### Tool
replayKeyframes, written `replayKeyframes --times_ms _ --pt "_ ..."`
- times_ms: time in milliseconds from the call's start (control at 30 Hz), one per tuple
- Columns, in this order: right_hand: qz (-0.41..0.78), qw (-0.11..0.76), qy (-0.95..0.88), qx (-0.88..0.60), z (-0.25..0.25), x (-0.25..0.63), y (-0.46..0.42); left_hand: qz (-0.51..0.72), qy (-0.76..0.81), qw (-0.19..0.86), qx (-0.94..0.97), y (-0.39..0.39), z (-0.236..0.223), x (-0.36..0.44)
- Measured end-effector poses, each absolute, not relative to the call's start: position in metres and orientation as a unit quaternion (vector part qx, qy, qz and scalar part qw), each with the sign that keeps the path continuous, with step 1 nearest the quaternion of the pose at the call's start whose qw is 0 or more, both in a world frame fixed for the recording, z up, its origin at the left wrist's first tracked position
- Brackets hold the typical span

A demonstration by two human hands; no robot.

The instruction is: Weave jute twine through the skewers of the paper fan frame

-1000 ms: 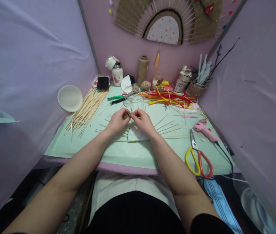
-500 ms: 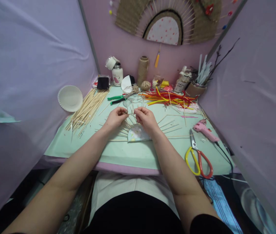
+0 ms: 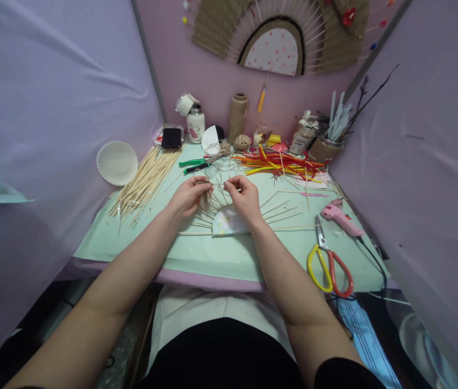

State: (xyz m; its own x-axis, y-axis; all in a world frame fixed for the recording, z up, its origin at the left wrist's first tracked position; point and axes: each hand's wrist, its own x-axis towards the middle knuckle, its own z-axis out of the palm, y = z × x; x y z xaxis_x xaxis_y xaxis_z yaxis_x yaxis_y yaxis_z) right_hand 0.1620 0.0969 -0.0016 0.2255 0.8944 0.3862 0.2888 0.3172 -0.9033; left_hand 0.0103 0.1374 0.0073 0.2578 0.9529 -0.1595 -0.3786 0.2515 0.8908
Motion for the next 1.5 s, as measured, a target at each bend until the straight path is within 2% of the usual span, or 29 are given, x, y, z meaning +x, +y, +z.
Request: replayKeyframes --times_ms 133,367,567,933,1000,1100,1200,1333,1400,1500 --pt "0.304 0.553 -0.577 -0.518 -0.001 0.16 0.096 0.487 0.378 0.683 0.392 0.137 0.007 0.011" --pt "0.201 0.529 -0.609 -0.555 -0.005 0.163 0.099 0.472 0.372 0.625 0.497 0.137 -0.001 0.012" --pt "0.215 0.495 -0.622 -0.567 -0.005 0.159 0.097 0.452 0.387 0.581 0.555 0.134 0.001 0.014" --pt "0.231 0.482 -0.63 -0.564 -0.006 0.158 0.096 0.428 0.378 0.551 0.609 0.134 -0.004 0.015" --pt "0.248 0.482 -0.624 -0.563 -0.006 0.158 0.096 0.42 0.385 0.513 0.642 0.134 -0.007 0.014" --pt "0.284 0.49 -0.61 -0.554 -0.006 0.156 0.096 0.422 0.412 0.399 0.703 0.133 -0.009 0.013" --pt "0.367 0.498 -0.577 -0.534 -0.003 0.153 0.095 0.417 0.419 0.34 0.731 0.134 -0.009 0.011" --pt "0.477 0.49 -0.517 -0.515 0.0 0.152 0.092 0.451 0.435 0.381 0.679 0.137 -0.008 0.01" --pt "0.469 0.482 -0.514 -0.531 -0.001 0.154 0.093 0.479 0.437 0.464 0.603 0.138 -0.006 0.011" --pt "0.396 0.491 -0.531 -0.566 -0.006 0.159 0.097 0.491 0.393 0.616 0.475 0.137 0.001 0.011"
